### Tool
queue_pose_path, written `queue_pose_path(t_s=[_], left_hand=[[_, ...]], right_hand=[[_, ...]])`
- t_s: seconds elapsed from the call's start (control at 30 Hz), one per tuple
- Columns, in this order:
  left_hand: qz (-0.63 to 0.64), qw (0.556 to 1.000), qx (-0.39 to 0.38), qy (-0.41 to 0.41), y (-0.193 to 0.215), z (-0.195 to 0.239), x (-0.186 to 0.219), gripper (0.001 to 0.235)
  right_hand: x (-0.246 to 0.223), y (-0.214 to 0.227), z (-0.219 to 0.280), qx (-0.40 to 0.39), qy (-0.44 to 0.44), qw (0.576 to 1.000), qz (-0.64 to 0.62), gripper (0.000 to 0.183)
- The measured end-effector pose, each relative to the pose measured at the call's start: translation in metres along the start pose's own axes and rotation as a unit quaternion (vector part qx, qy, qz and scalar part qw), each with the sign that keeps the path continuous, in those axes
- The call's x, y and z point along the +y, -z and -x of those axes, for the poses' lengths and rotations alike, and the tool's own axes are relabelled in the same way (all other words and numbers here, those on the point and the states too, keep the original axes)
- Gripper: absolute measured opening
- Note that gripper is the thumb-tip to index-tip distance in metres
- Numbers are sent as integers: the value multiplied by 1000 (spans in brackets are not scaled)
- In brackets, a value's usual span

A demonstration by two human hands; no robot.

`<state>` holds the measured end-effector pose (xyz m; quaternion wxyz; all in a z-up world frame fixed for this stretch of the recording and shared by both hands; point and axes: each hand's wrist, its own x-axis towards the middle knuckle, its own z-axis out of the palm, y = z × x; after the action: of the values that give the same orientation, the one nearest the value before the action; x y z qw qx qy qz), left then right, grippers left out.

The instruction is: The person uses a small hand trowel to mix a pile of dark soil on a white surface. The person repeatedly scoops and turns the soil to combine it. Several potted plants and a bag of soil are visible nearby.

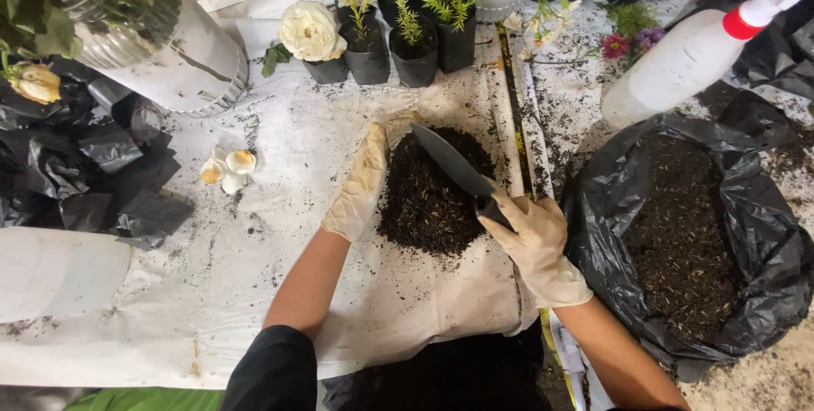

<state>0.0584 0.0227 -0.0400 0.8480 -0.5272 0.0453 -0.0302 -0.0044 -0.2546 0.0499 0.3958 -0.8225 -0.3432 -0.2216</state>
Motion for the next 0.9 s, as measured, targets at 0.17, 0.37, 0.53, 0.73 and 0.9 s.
queue_pose_path(t_s=[0.17,0.37,0.53,0.73,0.9], left_hand=[[-94,994,33,52,5,14,11,43],[-95,994,30,48,4,17,27,43],[-97,994,33,46,6,2,34,43],[-100,993,41,41,9,-14,43,44],[-103,993,49,35,13,-14,54,44]], right_hand=[[20,-21,11,44,48,973,220,26],[14,-30,12,33,37,976,212,23],[-3,-15,0,26,52,973,222,43],[26,-14,22,18,76,977,198,51],[15,-19,8,5,105,971,213,54]])
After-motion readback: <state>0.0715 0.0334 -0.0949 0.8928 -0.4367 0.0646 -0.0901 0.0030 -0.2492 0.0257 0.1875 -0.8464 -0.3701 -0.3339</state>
